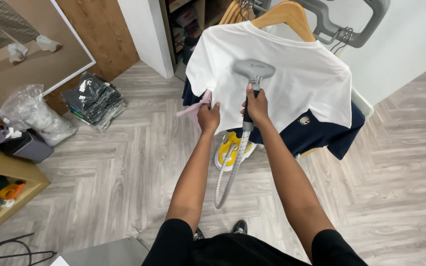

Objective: Using a handheld garment steamer to remove wrinkles from a t-shirt hanging on a retail rack.

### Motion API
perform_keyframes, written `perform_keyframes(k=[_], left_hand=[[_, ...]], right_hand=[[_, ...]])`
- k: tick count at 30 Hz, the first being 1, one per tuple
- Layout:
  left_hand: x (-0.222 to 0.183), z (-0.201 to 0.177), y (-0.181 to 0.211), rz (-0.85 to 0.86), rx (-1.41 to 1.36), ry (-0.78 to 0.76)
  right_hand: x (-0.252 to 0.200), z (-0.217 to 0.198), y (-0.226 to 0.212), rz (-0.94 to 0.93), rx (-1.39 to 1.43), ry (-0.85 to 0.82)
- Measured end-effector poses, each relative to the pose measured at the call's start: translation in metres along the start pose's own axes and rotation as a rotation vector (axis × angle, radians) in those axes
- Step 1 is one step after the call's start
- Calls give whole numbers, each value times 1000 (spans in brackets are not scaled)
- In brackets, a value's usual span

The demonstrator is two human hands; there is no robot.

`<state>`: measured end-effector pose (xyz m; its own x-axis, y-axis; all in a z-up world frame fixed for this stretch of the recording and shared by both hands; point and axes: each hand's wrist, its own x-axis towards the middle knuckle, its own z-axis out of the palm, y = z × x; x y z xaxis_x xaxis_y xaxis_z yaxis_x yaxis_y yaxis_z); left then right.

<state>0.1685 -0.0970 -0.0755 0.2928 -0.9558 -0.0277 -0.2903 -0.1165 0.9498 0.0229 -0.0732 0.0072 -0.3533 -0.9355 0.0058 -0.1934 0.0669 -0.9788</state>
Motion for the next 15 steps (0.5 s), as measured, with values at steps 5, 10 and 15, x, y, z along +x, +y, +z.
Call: perform_keyframes(k=[5,10,15], left_hand=[[5,7,-64,67,-85,57],[-22,-13,-82,154,-55,107],[-29,-48,5,301,-185,-28]], right_hand=[[-43,36,32,149,-16,10],[-62,48,45,157,-36,12],[-57,39,-21,72,-4,106]])
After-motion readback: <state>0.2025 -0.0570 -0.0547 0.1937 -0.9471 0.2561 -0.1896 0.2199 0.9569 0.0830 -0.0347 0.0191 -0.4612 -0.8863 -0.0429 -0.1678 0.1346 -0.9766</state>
